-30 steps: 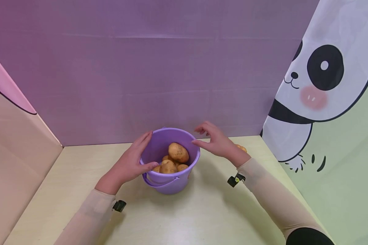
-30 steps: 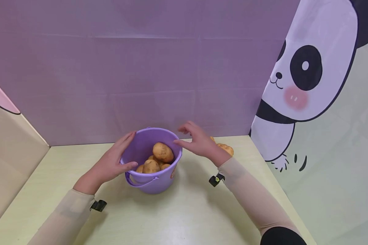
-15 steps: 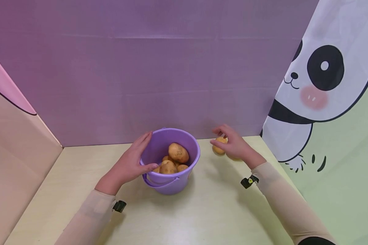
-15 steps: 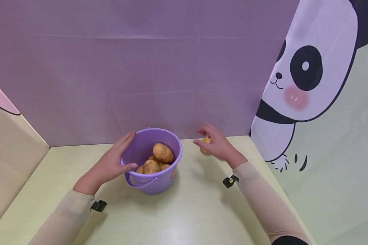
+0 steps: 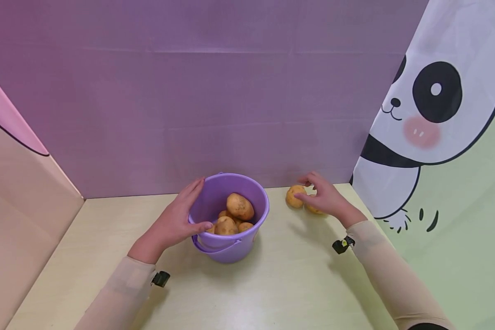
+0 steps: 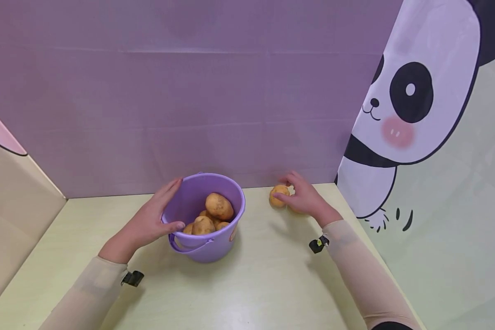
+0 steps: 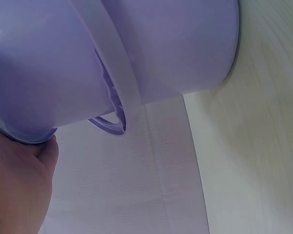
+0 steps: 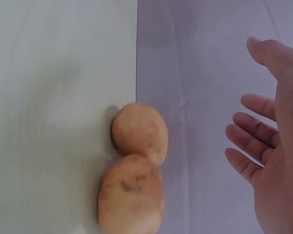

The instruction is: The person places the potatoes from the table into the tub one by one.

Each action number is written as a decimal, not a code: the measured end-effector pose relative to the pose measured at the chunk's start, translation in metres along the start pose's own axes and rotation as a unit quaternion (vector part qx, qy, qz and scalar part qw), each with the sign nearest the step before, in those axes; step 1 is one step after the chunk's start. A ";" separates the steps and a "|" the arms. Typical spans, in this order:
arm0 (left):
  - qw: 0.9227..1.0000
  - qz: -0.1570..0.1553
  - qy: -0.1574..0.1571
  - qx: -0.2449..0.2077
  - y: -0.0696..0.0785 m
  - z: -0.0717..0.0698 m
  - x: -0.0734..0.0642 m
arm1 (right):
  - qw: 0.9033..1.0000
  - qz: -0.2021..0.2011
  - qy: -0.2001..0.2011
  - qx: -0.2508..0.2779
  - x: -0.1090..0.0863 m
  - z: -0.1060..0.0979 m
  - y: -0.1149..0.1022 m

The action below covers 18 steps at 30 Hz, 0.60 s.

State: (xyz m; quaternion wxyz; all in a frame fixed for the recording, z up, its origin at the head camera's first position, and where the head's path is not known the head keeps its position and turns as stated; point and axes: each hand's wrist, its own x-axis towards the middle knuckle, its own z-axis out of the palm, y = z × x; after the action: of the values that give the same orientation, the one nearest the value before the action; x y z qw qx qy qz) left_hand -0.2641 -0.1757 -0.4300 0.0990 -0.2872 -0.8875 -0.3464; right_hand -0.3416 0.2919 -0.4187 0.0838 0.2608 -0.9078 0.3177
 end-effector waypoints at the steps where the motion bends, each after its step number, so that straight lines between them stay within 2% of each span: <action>1: 1.000 0.000 0.000 0.000 0.000 0.000 0.000 | 1.000 0.002 -0.001 -0.001 -0.001 0.000 0.002; 18: 1.000 -0.005 0.000 0.007 0.004 -0.002 -0.001 | 0.998 0.054 -0.025 -0.028 -0.013 -0.005 0.045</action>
State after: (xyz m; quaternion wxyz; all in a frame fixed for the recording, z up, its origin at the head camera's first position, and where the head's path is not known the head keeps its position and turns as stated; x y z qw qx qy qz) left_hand -0.2607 -0.1755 -0.4269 0.0996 -0.2821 -0.8911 -0.3412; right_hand -0.3544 0.3306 -0.4426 0.0507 0.2166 -0.9309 0.2898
